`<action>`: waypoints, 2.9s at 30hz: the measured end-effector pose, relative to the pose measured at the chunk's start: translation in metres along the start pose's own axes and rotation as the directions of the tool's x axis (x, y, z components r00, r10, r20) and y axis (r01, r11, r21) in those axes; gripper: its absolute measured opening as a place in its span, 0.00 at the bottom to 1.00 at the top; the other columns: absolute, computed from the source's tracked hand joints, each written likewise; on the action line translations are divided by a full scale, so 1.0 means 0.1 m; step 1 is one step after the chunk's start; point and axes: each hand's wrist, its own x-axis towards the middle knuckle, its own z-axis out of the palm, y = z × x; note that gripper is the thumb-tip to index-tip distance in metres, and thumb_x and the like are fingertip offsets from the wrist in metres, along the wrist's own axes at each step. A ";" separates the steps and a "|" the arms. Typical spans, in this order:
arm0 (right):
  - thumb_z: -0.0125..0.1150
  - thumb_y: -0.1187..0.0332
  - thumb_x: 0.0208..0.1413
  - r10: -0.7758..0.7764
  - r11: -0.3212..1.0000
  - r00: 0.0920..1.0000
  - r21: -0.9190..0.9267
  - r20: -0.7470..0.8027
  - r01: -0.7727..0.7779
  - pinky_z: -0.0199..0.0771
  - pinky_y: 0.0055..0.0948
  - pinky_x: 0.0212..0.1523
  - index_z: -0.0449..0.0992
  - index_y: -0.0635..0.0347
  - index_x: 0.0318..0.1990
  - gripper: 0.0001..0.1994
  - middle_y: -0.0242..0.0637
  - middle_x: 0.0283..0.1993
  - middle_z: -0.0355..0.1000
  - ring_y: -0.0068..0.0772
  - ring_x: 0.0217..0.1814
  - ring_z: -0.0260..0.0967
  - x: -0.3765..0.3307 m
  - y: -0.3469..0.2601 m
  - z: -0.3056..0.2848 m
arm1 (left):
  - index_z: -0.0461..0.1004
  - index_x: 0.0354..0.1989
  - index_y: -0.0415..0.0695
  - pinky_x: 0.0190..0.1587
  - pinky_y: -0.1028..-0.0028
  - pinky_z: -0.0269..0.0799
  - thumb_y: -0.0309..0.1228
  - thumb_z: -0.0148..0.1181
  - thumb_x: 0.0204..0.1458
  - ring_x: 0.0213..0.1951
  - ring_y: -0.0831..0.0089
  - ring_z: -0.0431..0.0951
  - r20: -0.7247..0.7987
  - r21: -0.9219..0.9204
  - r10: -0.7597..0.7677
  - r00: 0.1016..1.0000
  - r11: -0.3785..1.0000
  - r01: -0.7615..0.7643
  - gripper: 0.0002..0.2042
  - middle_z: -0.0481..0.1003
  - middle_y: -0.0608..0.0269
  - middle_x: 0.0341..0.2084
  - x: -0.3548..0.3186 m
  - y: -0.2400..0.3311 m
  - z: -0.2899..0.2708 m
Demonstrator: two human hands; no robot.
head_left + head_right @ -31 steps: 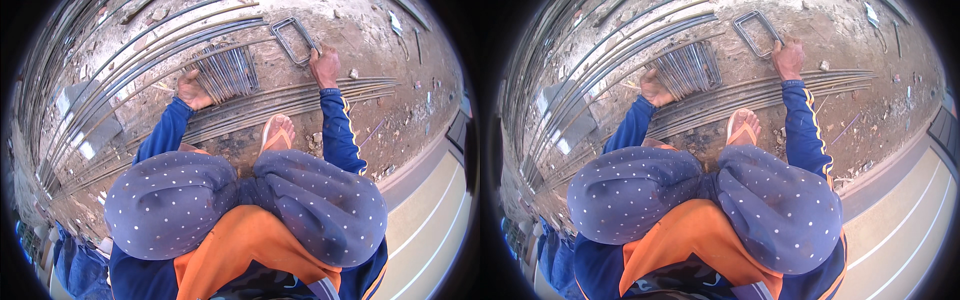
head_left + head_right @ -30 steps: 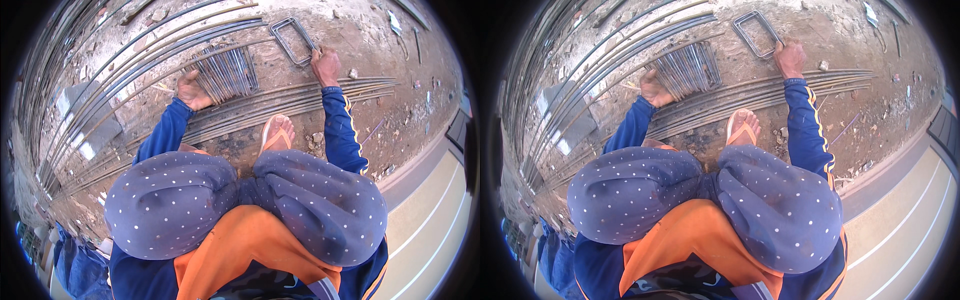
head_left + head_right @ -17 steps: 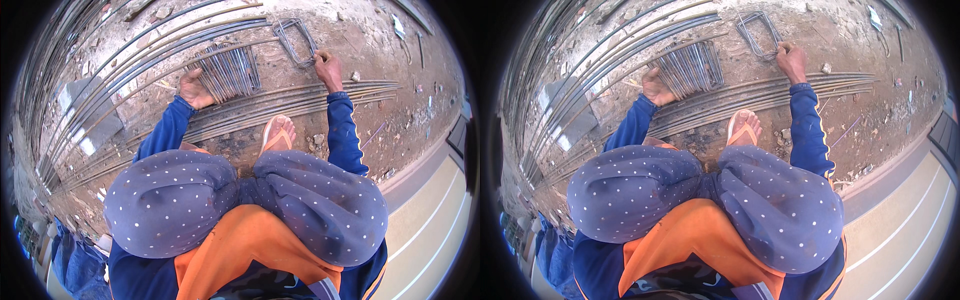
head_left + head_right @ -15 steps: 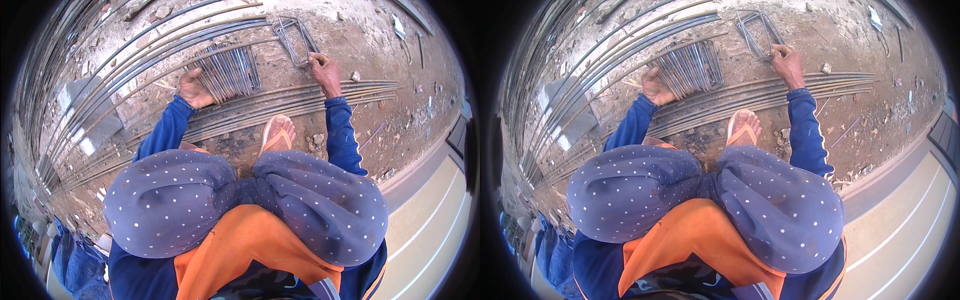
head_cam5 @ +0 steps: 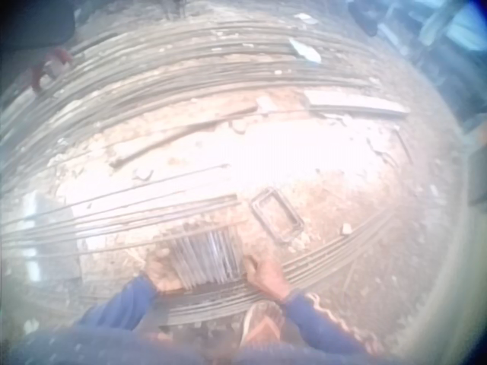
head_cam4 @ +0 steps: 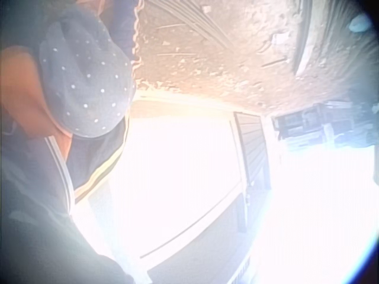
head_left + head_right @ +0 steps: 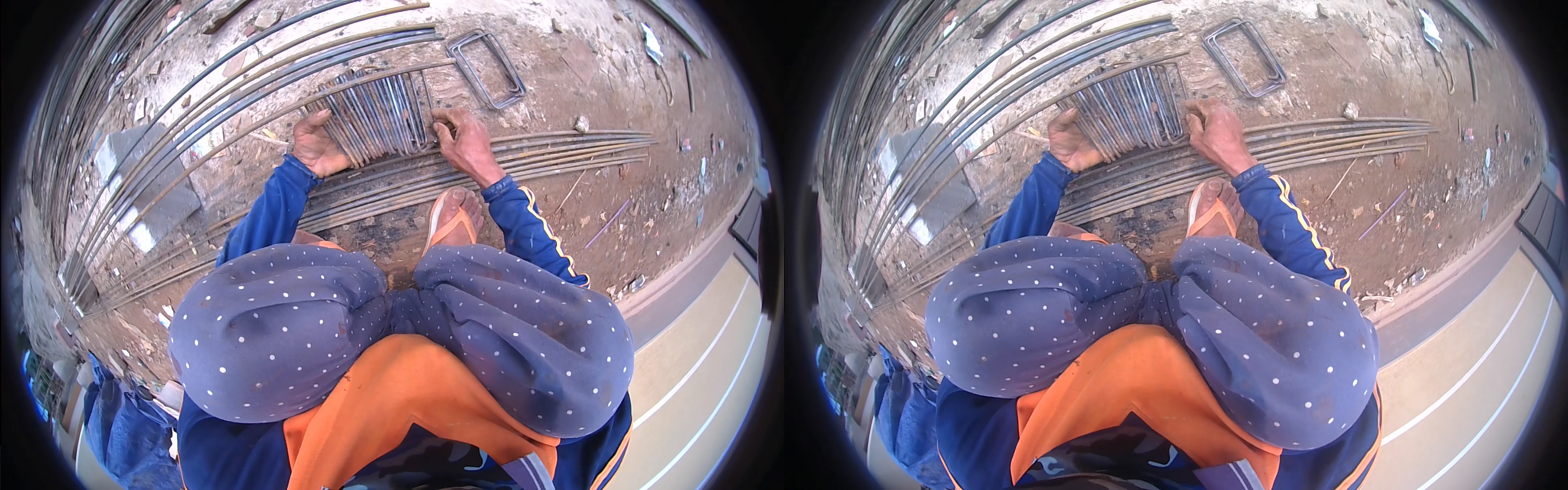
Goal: The person sits on the ground and assembles metal rods into a rectangular frame structure. They pick up individual rods, align them, and secure them together using smaller metal pieces, then lift and reposition the assembled frame.
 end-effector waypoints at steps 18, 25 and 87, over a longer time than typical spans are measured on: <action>0.65 0.56 0.61 0.162 0.878 0.952 0.401 0.260 -0.260 0.70 0.41 0.64 0.72 0.65 0.64 0.29 0.58 0.63 0.71 0.50 0.65 0.71 -0.01 -0.51 -0.08 | 0.71 0.63 0.40 0.70 0.42 0.56 0.38 0.66 0.48 0.64 0.48 0.70 0.009 -0.008 -0.010 1.000 1.000 0.010 0.32 0.73 0.44 0.60 0.00 0.00 0.04; 0.69 0.44 0.56 0.229 0.858 0.919 0.379 0.322 -0.347 0.72 0.34 0.59 0.71 0.76 0.62 0.41 0.57 0.58 0.75 0.41 0.58 0.74 0.11 -0.43 -0.01 | 0.69 0.64 0.40 0.69 0.43 0.61 0.40 0.69 0.47 0.61 0.47 0.72 -0.081 0.128 -0.008 0.997 0.992 0.018 0.35 0.72 0.43 0.59 0.05 -0.03 0.16; 0.70 0.66 0.58 0.026 0.266 0.730 0.699 0.683 -0.663 0.87 0.27 0.47 0.71 0.73 0.57 0.25 0.47 0.52 0.78 0.33 0.45 0.82 0.45 -0.34 0.10 | 0.73 0.53 0.37 0.53 0.62 0.81 0.34 0.59 0.64 0.48 0.65 0.82 -0.518 0.512 0.332 0.788 0.859 -0.025 0.15 0.78 0.54 0.47 0.09 -0.35 0.80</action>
